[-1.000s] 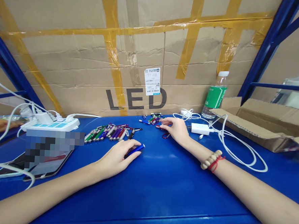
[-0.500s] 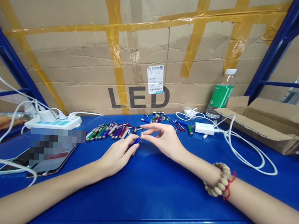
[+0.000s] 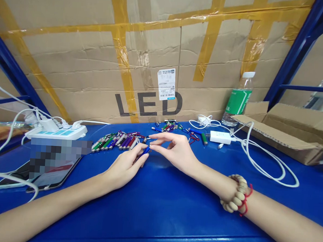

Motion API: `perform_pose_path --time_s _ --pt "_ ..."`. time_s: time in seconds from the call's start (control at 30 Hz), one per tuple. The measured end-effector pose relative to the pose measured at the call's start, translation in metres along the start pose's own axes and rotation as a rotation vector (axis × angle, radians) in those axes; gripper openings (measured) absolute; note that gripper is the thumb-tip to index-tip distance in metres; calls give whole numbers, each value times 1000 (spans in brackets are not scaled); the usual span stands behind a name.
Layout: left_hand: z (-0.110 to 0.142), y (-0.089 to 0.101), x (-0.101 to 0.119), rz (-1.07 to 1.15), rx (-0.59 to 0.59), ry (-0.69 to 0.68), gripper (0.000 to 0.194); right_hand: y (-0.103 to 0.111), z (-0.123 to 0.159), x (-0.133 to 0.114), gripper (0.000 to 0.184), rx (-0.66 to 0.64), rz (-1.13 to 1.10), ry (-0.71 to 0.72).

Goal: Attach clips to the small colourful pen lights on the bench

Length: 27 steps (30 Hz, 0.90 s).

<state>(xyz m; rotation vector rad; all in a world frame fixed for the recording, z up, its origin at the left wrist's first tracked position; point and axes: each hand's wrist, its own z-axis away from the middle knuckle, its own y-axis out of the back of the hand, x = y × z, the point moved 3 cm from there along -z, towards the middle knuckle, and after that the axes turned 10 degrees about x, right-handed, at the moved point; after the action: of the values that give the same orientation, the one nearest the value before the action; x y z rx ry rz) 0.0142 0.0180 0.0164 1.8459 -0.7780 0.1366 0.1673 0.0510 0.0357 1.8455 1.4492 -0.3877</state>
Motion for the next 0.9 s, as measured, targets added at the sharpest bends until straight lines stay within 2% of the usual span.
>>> perform_pose_path --time_s 0.43,0.67,0.9 --pt "0 0 0 -4 -14 -38 19 -1 -2 1 26 -9 6 -7" --pt "0 -1 -1 -3 -19 -52 18 -4 0 2 30 -88 -38 -21" --pt "0 0 -1 -3 -10 -45 20 -4 0 2 27 -92 4 38"
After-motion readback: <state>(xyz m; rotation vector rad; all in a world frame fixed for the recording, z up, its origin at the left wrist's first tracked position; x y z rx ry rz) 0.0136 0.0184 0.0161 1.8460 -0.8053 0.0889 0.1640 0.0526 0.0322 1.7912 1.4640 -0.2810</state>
